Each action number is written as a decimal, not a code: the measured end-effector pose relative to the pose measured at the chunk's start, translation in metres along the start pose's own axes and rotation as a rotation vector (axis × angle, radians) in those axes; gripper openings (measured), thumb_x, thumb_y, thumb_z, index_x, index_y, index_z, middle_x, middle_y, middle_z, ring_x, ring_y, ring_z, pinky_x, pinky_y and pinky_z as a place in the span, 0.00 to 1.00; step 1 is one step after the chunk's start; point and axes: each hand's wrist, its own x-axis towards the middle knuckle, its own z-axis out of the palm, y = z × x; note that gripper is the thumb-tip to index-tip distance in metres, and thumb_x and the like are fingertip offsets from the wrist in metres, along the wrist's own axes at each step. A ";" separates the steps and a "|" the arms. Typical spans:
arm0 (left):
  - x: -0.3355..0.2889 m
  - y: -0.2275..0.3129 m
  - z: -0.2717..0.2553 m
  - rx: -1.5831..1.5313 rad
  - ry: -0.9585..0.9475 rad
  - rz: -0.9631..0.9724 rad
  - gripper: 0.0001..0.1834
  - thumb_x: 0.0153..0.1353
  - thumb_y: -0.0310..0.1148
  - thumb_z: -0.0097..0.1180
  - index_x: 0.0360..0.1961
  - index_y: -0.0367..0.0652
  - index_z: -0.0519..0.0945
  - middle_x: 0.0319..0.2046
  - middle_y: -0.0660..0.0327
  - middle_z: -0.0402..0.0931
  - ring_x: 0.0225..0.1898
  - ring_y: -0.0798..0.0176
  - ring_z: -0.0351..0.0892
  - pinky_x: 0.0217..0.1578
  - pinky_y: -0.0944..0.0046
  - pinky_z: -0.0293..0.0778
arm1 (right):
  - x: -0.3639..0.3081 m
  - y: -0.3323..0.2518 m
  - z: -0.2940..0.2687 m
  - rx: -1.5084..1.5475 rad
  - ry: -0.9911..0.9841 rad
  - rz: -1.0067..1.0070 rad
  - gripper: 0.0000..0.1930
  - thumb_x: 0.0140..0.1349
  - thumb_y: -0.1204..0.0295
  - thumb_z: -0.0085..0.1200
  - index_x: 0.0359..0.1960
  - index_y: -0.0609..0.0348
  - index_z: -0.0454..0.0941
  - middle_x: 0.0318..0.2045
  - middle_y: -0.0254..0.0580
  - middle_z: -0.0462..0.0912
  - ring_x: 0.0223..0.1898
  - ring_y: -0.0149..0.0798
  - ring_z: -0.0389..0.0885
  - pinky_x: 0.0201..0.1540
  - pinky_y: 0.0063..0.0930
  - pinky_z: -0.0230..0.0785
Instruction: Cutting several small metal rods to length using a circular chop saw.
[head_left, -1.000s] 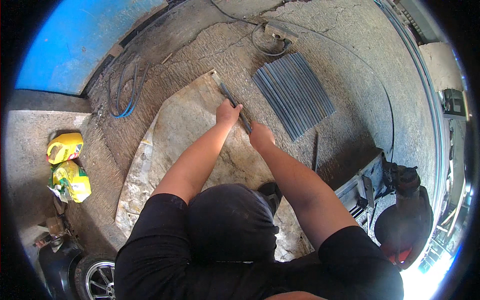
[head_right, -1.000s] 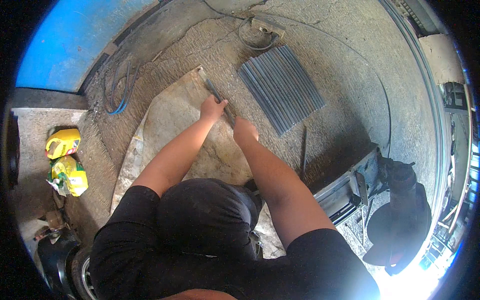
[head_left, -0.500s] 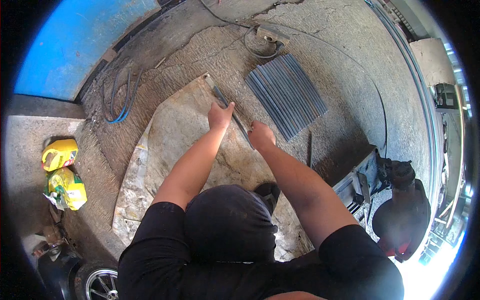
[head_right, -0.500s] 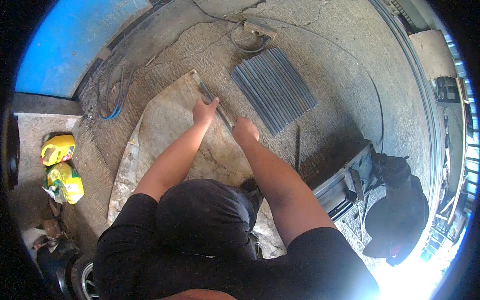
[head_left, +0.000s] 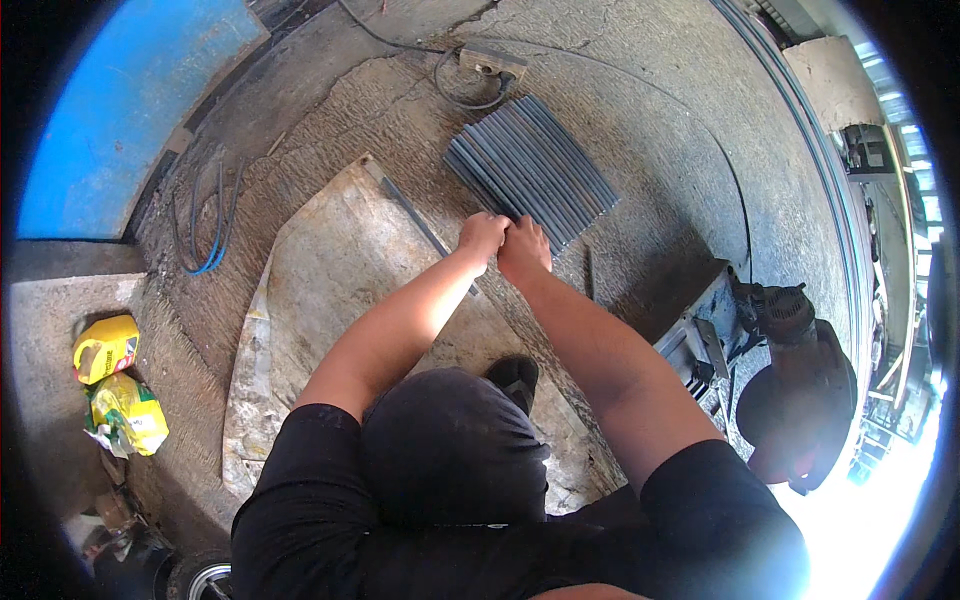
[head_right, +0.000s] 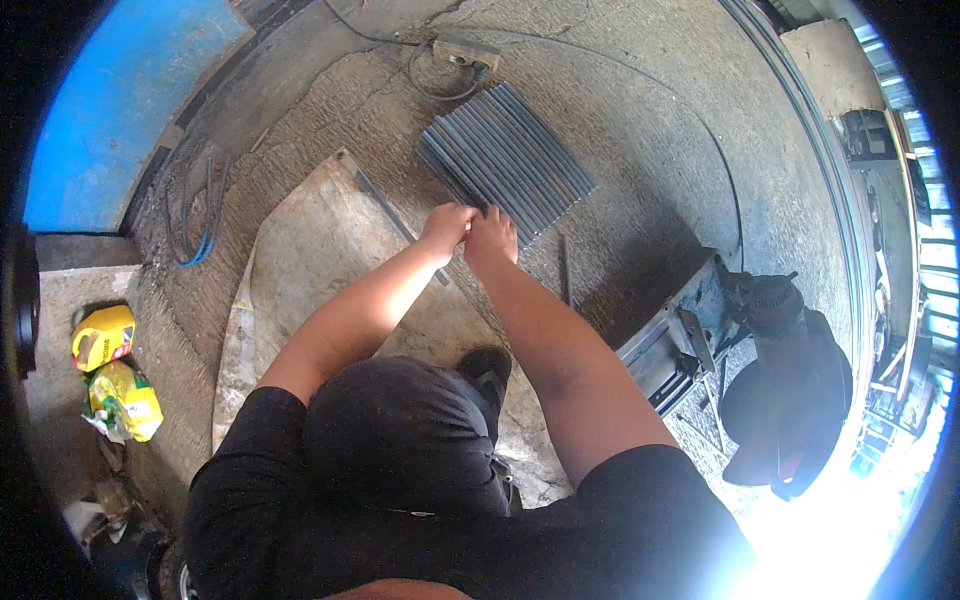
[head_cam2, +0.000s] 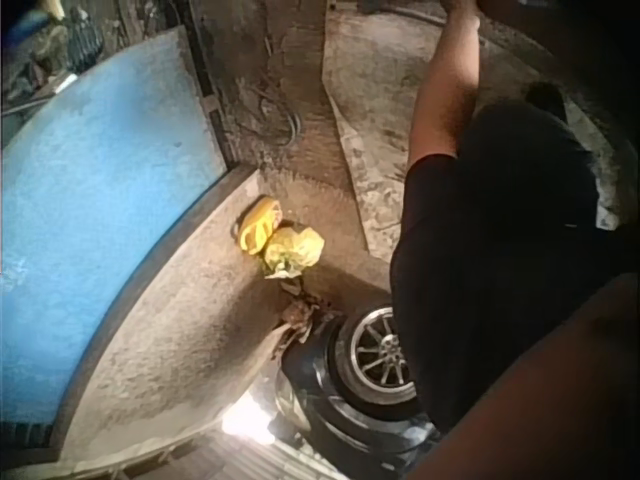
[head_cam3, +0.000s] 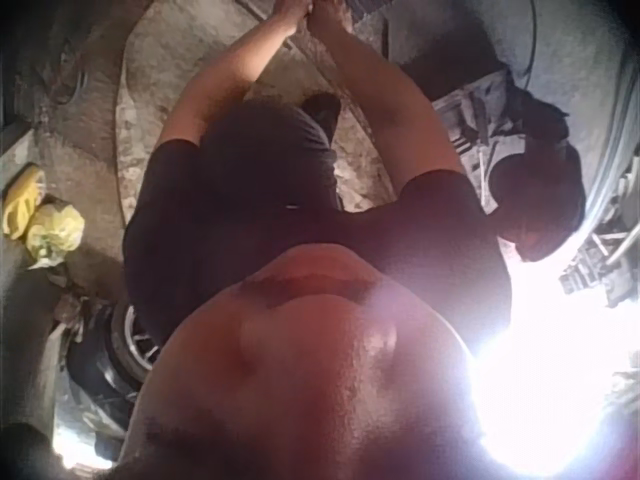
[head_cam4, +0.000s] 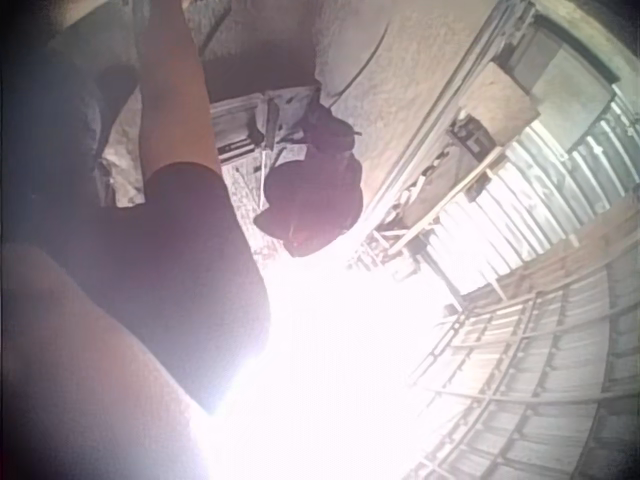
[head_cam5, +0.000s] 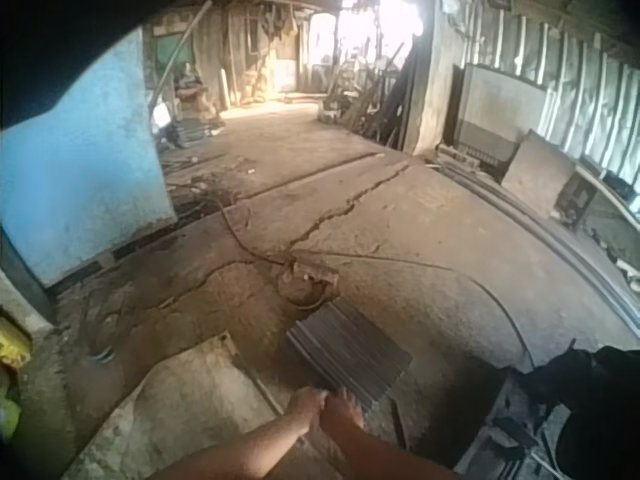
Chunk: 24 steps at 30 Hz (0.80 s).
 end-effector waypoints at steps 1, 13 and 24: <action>-0.003 0.005 0.001 0.097 -0.014 0.055 0.20 0.56 0.36 0.56 0.42 0.28 0.78 0.37 0.48 0.79 0.36 0.57 0.78 0.37 0.58 0.73 | 0.001 -0.002 -0.002 -0.047 -0.049 -0.006 0.20 0.58 0.71 0.54 0.53 0.57 0.72 0.53 0.43 0.69 0.59 0.47 0.66 0.60 0.40 0.63; -0.017 0.055 0.039 -0.039 0.130 -0.249 0.30 0.55 0.47 0.56 0.47 0.27 0.78 0.48 0.40 0.78 0.50 0.47 0.77 0.48 0.54 0.71 | 0.023 0.037 -0.007 -0.336 -0.067 -0.231 0.30 0.66 0.64 0.45 0.70 0.41 0.54 0.73 0.49 0.43 0.69 0.64 0.53 0.68 0.51 0.53; 0.005 0.099 0.058 0.092 -0.053 0.313 0.33 0.59 0.40 0.51 0.61 0.28 0.67 0.59 0.42 0.69 0.58 0.48 0.71 0.58 0.59 0.66 | 0.037 0.045 0.002 -0.347 -0.047 -0.193 0.32 0.69 0.64 0.39 0.72 0.57 0.46 0.72 0.52 0.46 0.71 0.59 0.47 0.71 0.49 0.46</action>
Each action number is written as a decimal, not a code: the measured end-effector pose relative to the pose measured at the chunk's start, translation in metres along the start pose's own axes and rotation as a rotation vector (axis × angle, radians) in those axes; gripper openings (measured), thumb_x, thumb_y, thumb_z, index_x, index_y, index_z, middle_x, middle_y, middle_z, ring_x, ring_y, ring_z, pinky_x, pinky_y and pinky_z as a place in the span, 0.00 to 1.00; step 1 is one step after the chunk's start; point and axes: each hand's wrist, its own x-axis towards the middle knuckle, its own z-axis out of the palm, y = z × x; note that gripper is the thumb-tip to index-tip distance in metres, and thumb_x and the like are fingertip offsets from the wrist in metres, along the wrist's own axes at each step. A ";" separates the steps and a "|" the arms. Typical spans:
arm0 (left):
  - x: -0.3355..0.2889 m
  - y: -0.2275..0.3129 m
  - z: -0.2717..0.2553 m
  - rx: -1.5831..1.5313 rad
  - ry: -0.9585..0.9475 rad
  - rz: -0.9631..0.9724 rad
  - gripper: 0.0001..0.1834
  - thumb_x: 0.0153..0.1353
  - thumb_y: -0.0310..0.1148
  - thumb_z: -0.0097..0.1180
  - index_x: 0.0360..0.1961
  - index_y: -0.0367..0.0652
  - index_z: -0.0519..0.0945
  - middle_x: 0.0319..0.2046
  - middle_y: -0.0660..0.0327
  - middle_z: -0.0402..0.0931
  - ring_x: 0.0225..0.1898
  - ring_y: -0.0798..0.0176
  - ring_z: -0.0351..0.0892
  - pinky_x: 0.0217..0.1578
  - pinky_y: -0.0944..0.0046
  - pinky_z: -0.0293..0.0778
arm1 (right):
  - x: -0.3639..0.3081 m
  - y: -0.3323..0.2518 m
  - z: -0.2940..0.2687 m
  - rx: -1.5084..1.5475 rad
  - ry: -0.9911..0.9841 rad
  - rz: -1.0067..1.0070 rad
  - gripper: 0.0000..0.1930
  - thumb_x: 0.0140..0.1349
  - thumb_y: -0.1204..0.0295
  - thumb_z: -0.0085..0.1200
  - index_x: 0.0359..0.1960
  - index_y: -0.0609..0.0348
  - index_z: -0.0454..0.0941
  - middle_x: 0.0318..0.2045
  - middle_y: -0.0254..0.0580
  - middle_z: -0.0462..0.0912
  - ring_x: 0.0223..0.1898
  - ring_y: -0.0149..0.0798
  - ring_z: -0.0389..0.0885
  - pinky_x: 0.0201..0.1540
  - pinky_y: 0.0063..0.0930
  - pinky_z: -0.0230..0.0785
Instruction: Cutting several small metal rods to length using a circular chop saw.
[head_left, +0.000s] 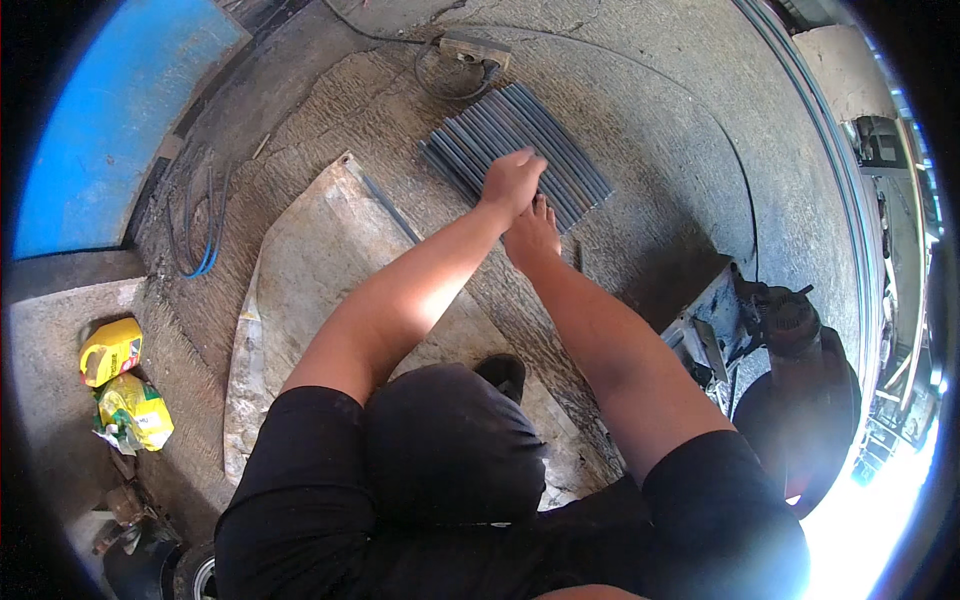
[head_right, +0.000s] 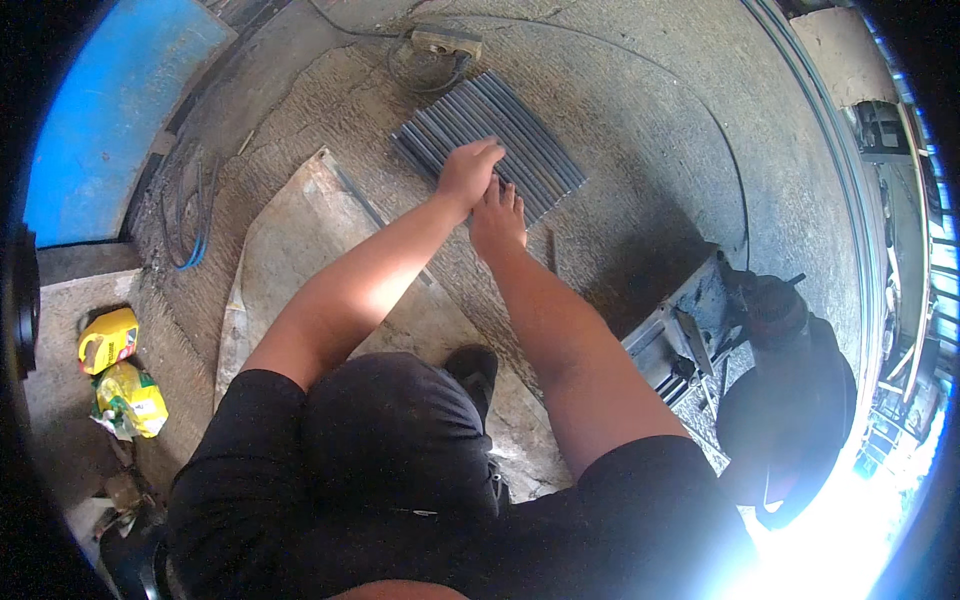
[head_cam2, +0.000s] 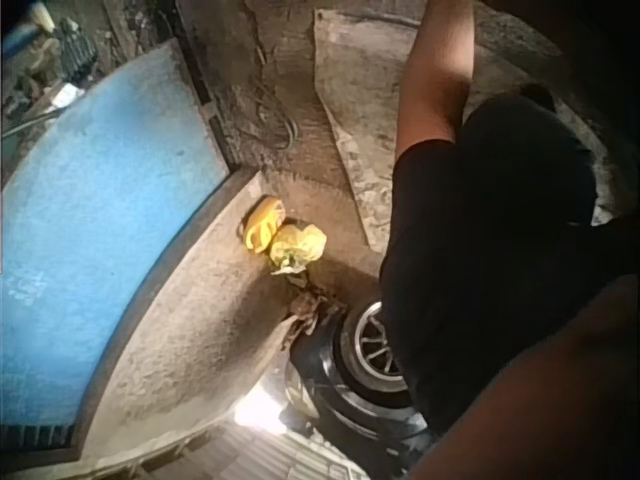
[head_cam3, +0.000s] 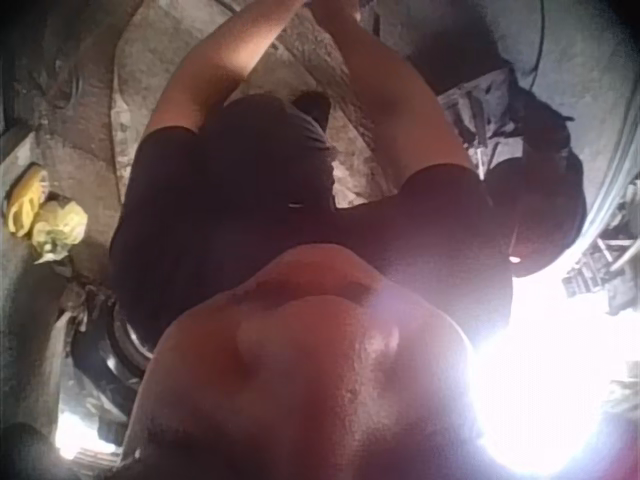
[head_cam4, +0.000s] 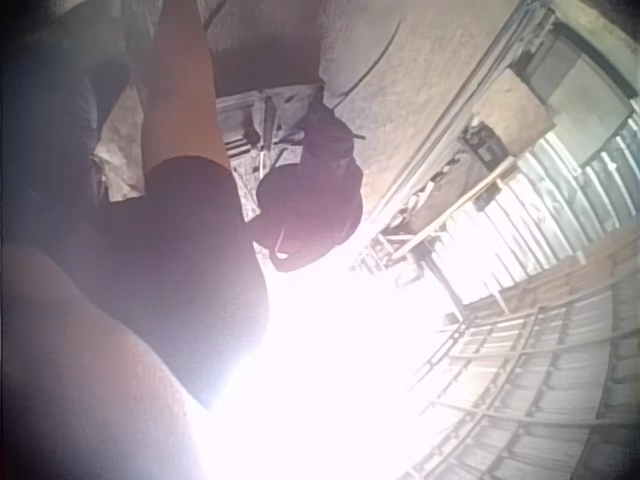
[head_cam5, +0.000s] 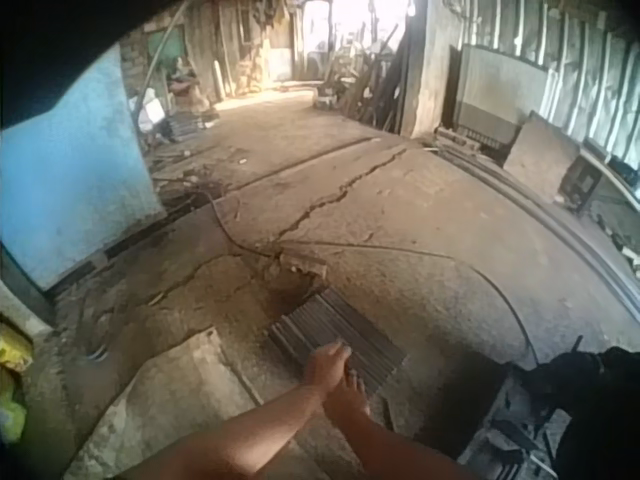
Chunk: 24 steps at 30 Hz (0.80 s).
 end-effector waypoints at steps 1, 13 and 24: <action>-0.006 -0.005 0.002 -0.003 -0.007 -0.001 0.33 0.59 0.40 0.51 0.61 0.28 0.67 0.59 0.42 0.69 0.58 0.48 0.71 0.58 0.59 0.66 | -0.001 0.004 0.001 0.075 0.003 0.001 0.32 0.69 0.64 0.39 0.72 0.55 0.46 0.72 0.53 0.46 0.71 0.60 0.46 0.70 0.50 0.46; -0.010 -0.029 -0.030 -0.044 0.513 -0.444 0.40 0.54 0.40 0.56 0.64 0.27 0.59 0.62 0.37 0.61 0.62 0.39 0.64 0.58 0.50 0.67 | 0.014 -0.009 -0.019 0.101 0.098 0.032 0.39 0.62 0.67 0.50 0.73 0.51 0.44 0.62 0.51 0.61 0.62 0.51 0.62 0.64 0.43 0.55; 0.005 -0.033 -0.038 -0.134 0.619 -0.576 0.26 0.51 0.38 0.60 0.45 0.25 0.77 0.45 0.41 0.77 0.44 0.48 0.78 0.43 0.52 0.72 | 0.017 -0.018 -0.048 0.167 -0.035 0.106 0.51 0.50 0.63 0.63 0.72 0.57 0.44 0.63 0.54 0.59 0.63 0.52 0.62 0.60 0.45 0.63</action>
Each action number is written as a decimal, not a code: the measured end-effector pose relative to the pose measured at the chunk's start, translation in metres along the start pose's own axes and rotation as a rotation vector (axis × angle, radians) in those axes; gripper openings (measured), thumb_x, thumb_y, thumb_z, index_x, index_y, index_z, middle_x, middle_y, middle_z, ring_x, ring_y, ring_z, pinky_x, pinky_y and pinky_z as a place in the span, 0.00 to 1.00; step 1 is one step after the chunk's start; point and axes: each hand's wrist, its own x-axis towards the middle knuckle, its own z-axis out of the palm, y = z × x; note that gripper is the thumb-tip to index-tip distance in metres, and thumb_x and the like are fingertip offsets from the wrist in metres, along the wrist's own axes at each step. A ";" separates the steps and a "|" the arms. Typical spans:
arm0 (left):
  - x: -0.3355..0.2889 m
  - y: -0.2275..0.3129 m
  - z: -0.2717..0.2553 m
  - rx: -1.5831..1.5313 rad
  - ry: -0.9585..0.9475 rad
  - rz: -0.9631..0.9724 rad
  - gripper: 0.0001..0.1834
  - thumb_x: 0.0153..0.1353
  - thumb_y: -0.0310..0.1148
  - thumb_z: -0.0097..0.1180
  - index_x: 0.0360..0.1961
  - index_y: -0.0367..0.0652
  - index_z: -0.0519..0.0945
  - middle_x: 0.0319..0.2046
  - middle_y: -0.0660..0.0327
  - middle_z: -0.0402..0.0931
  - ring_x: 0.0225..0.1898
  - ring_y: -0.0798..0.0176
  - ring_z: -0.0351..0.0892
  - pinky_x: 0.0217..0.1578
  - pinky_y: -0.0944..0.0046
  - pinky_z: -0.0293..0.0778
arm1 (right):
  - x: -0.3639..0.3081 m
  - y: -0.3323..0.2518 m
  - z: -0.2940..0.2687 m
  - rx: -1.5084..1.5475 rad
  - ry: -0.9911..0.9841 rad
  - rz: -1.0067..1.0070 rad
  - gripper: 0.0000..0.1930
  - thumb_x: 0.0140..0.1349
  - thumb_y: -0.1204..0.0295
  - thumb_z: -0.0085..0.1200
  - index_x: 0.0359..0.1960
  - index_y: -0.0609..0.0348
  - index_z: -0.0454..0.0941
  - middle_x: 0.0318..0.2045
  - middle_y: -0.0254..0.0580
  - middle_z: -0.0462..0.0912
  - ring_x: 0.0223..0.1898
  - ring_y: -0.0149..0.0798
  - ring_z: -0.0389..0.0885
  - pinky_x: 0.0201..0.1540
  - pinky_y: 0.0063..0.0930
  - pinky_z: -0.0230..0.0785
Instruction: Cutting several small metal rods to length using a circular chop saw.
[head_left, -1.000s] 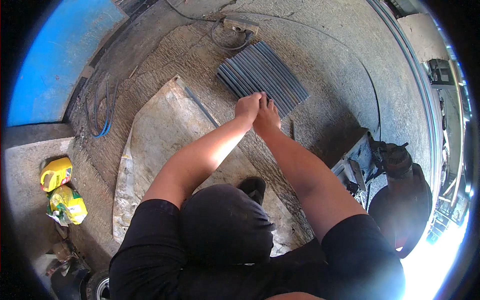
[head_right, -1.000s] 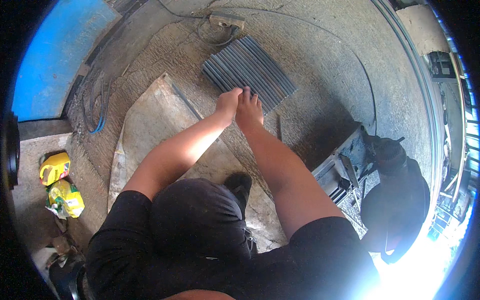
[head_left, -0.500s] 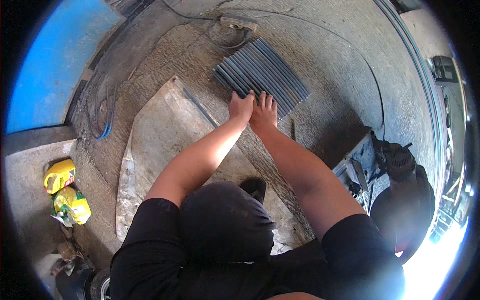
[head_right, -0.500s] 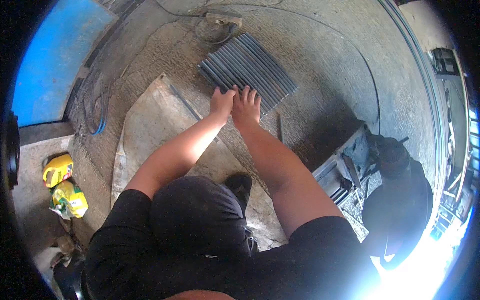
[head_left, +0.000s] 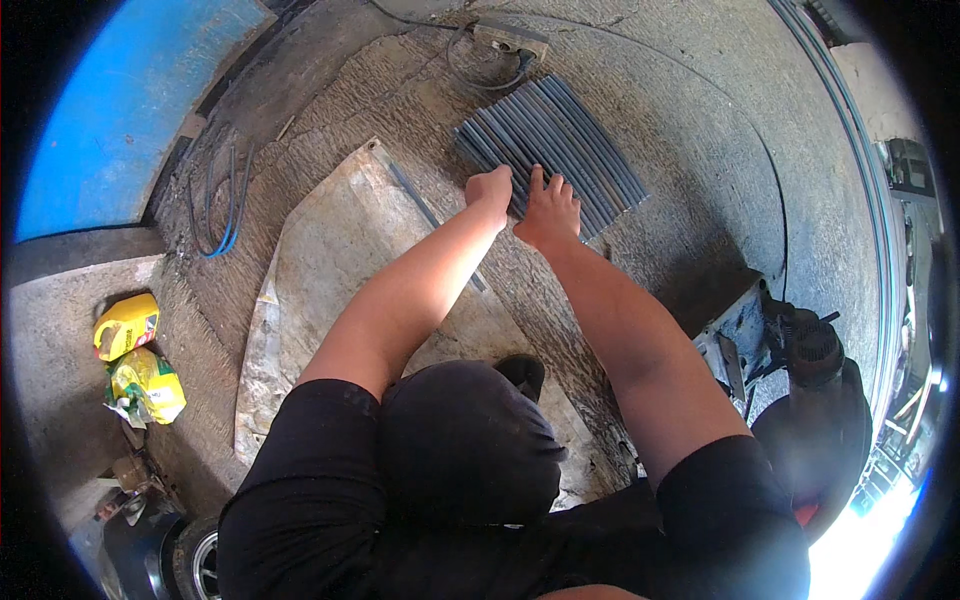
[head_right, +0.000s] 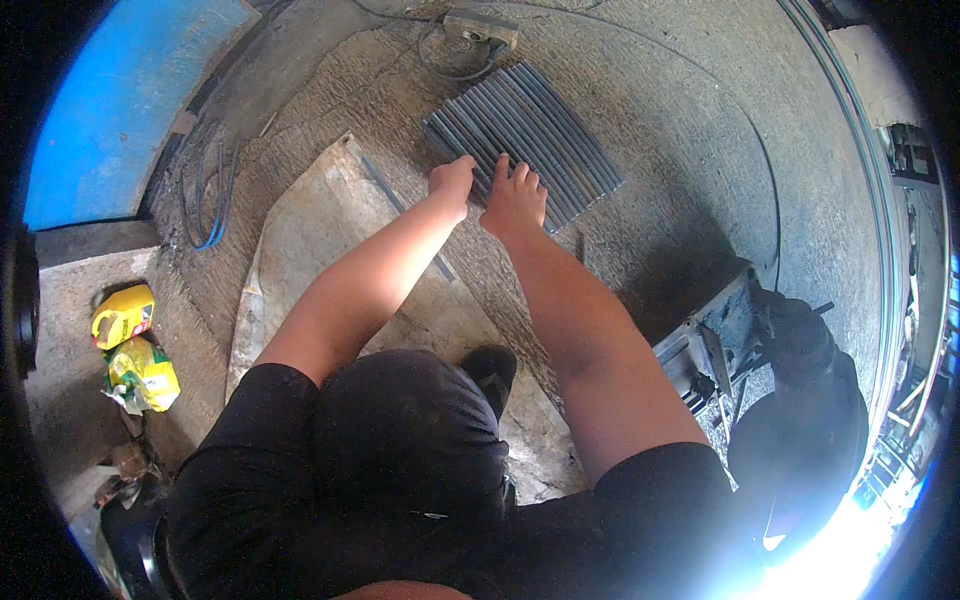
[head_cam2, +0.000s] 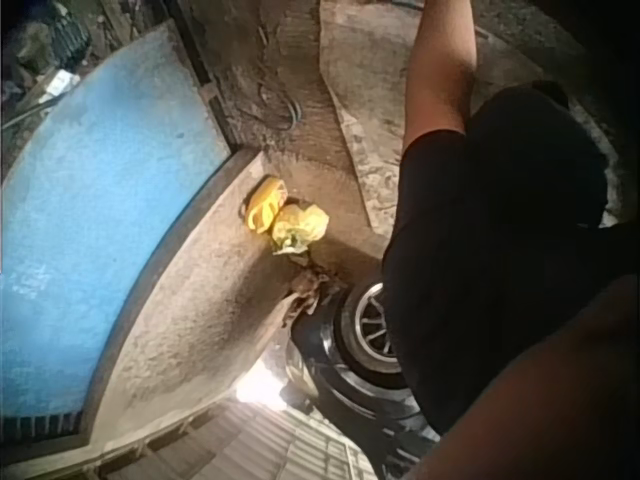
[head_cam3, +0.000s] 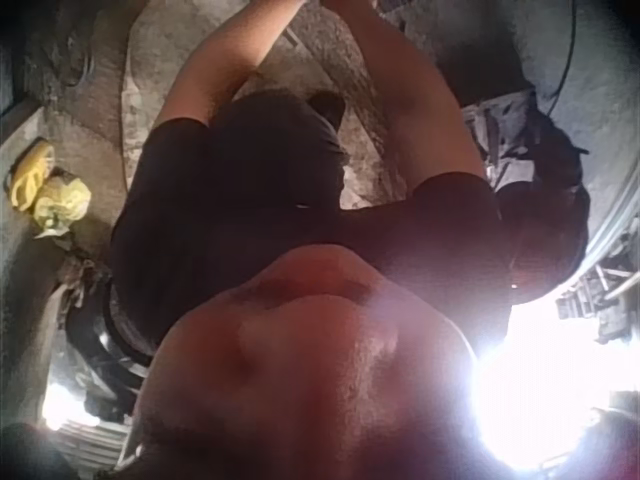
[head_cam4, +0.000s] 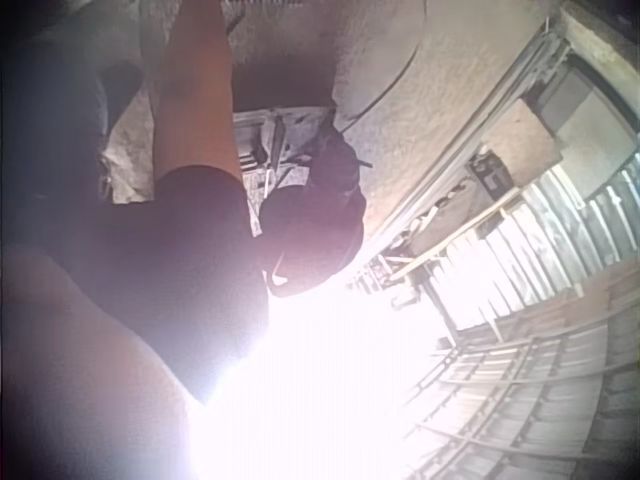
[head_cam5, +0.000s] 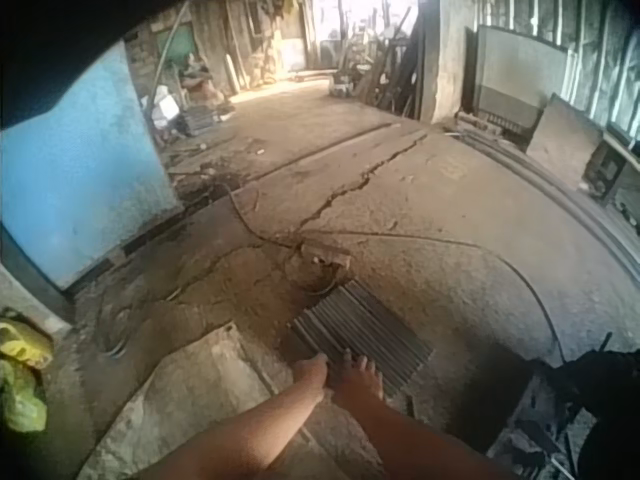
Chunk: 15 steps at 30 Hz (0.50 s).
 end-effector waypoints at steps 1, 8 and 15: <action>0.007 -0.002 -0.002 0.041 -0.052 -0.022 0.24 0.51 0.38 0.59 0.41 0.25 0.77 0.40 0.44 0.78 0.38 0.50 0.78 0.37 0.53 0.71 | 0.000 0.001 0.001 -0.003 0.002 0.004 0.51 0.50 0.63 0.63 0.72 0.57 0.44 0.63 0.54 0.59 0.63 0.52 0.62 0.60 0.45 0.63; 0.015 -0.004 0.012 0.045 -0.134 -0.023 0.19 0.51 0.36 0.59 0.37 0.29 0.77 0.31 0.50 0.77 0.25 0.56 0.75 0.27 0.54 0.69 | 0.002 0.004 0.014 -0.050 0.089 -0.048 0.48 0.53 0.61 0.59 0.72 0.59 0.44 0.61 0.54 0.62 0.62 0.51 0.65 0.59 0.45 0.63; 0.009 0.003 0.008 -0.006 -0.106 -0.012 0.17 0.51 0.36 0.60 0.34 0.30 0.76 0.29 0.50 0.75 0.25 0.56 0.73 0.25 0.55 0.68 | 0.011 0.009 0.007 -0.032 0.043 -0.052 0.45 0.54 0.60 0.60 0.70 0.59 0.49 0.60 0.52 0.64 0.60 0.50 0.68 0.57 0.45 0.66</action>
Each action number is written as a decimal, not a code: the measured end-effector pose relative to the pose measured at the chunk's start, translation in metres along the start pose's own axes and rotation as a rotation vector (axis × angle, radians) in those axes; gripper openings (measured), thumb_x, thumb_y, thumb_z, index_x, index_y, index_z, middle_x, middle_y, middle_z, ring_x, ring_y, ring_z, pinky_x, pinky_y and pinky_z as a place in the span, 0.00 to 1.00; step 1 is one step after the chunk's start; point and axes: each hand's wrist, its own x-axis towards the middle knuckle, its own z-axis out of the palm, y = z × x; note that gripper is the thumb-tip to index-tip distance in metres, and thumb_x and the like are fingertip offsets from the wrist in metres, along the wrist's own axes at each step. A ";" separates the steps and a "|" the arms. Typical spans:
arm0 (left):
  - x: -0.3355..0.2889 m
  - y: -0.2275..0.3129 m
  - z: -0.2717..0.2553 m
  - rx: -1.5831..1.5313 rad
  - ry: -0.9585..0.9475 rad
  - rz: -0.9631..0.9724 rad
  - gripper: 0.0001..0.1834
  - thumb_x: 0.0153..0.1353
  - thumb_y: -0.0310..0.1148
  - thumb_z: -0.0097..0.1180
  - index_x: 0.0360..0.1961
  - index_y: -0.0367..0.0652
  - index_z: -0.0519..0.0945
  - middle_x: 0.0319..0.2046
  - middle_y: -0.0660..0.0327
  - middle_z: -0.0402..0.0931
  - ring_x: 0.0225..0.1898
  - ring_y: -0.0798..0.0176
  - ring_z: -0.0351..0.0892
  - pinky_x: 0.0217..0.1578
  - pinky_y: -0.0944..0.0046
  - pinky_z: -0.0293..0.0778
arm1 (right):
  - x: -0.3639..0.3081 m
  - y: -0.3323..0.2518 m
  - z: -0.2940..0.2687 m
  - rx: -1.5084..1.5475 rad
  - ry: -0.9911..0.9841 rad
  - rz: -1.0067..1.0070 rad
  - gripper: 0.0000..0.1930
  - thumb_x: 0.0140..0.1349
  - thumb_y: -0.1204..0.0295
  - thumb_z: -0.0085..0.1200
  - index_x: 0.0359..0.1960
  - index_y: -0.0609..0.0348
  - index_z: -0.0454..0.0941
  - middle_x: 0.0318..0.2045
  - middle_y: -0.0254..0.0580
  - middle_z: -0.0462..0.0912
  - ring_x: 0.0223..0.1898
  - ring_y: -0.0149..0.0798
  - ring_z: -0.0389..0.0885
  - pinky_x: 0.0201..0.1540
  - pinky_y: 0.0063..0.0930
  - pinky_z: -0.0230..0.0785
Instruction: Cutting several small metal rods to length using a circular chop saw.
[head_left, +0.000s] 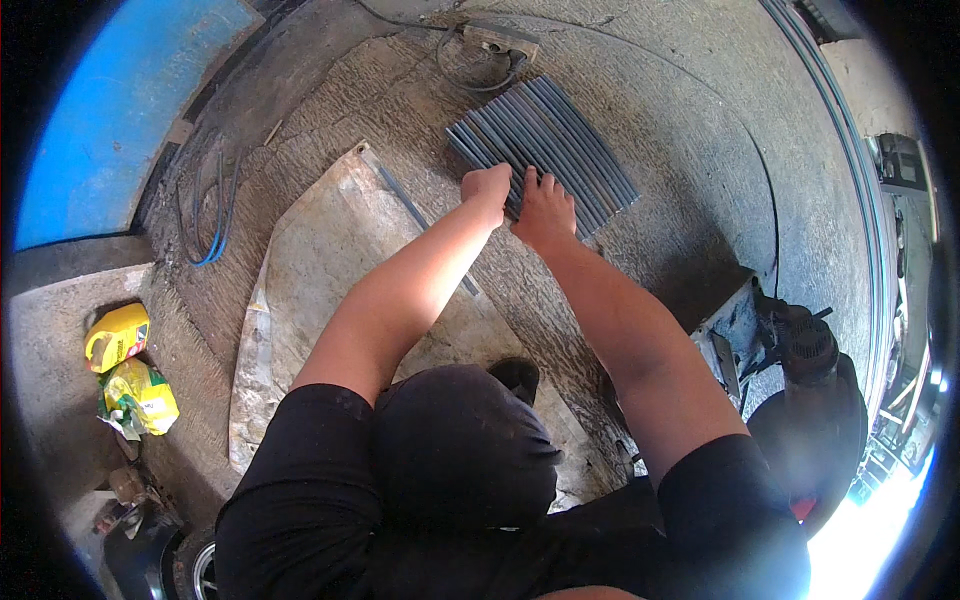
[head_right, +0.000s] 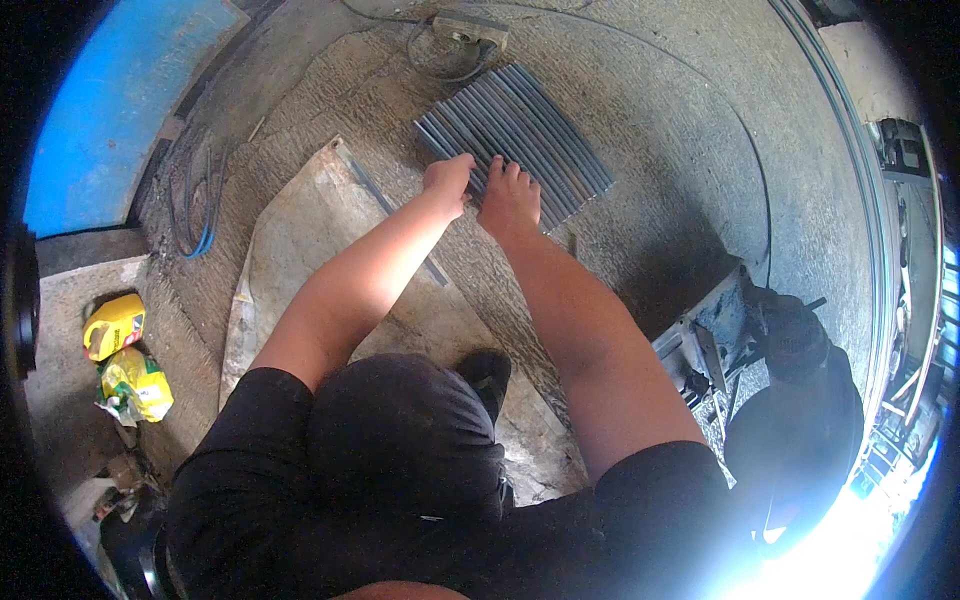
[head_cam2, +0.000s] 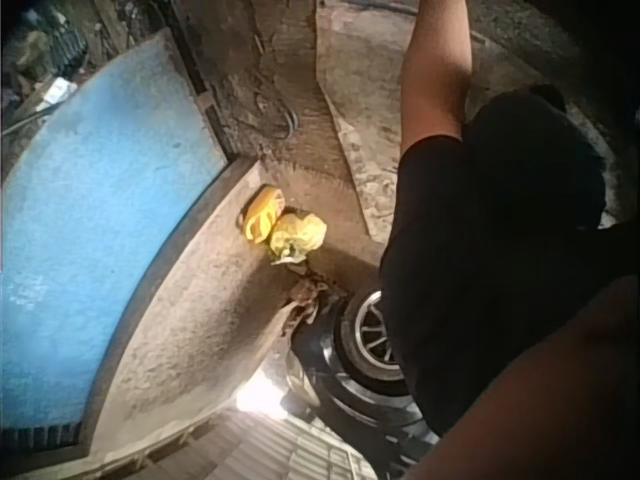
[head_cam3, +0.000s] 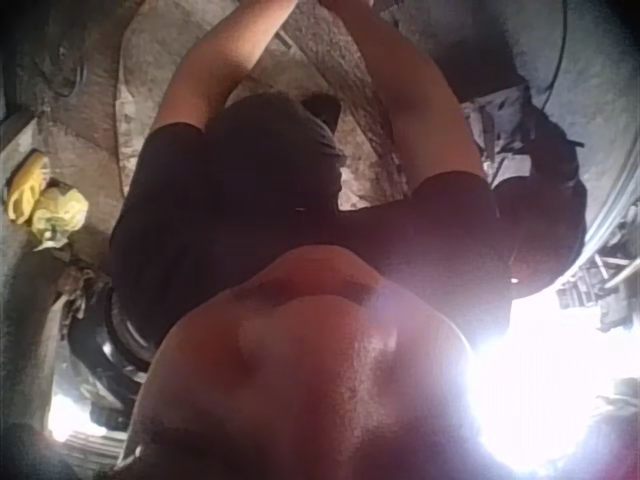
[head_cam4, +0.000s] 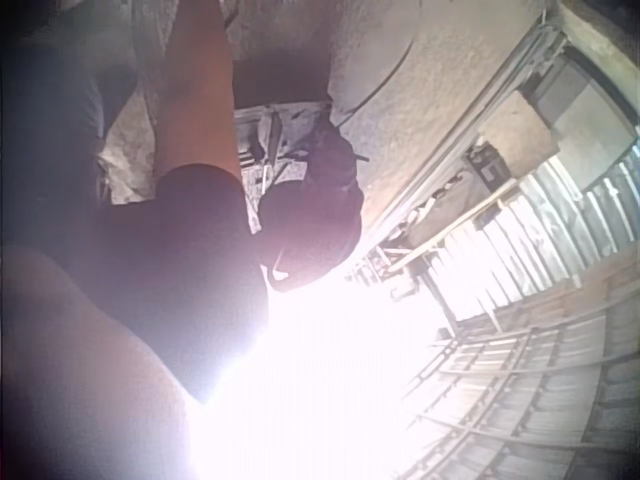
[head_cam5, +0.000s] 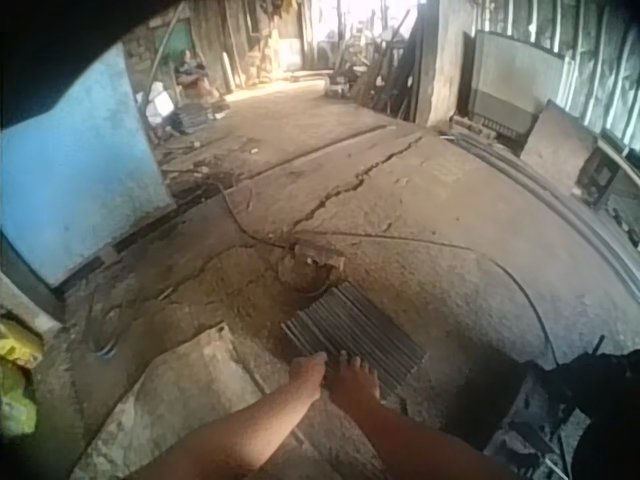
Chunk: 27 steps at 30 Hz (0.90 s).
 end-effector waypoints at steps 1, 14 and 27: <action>0.000 -0.003 -0.001 0.018 -0.026 -0.003 0.18 0.51 0.36 0.60 0.35 0.29 0.76 0.28 0.50 0.75 0.25 0.56 0.73 0.25 0.57 0.69 | -0.001 0.000 -0.003 0.014 -0.028 0.006 0.44 0.55 0.60 0.60 0.70 0.58 0.49 0.60 0.53 0.64 0.60 0.50 0.68 0.57 0.45 0.66; 0.010 -0.008 0.008 0.274 -0.133 0.173 0.23 0.55 0.35 0.56 0.43 0.23 0.75 0.43 0.42 0.75 0.41 0.50 0.79 0.37 0.54 0.76 | -0.003 0.005 -0.014 -0.034 -0.102 0.004 0.37 0.64 0.67 0.48 0.72 0.55 0.44 0.65 0.51 0.57 0.66 0.52 0.59 0.62 0.52 0.57; 0.011 0.000 0.018 0.520 -0.282 0.474 0.32 0.54 0.37 0.54 0.57 0.28 0.70 0.54 0.35 0.66 0.54 0.44 0.71 0.51 0.49 0.70 | 0.006 0.022 -0.011 -0.116 0.047 -0.016 0.34 0.65 0.68 0.43 0.71 0.61 0.46 0.63 0.48 0.62 0.62 0.51 0.64 0.60 0.46 0.64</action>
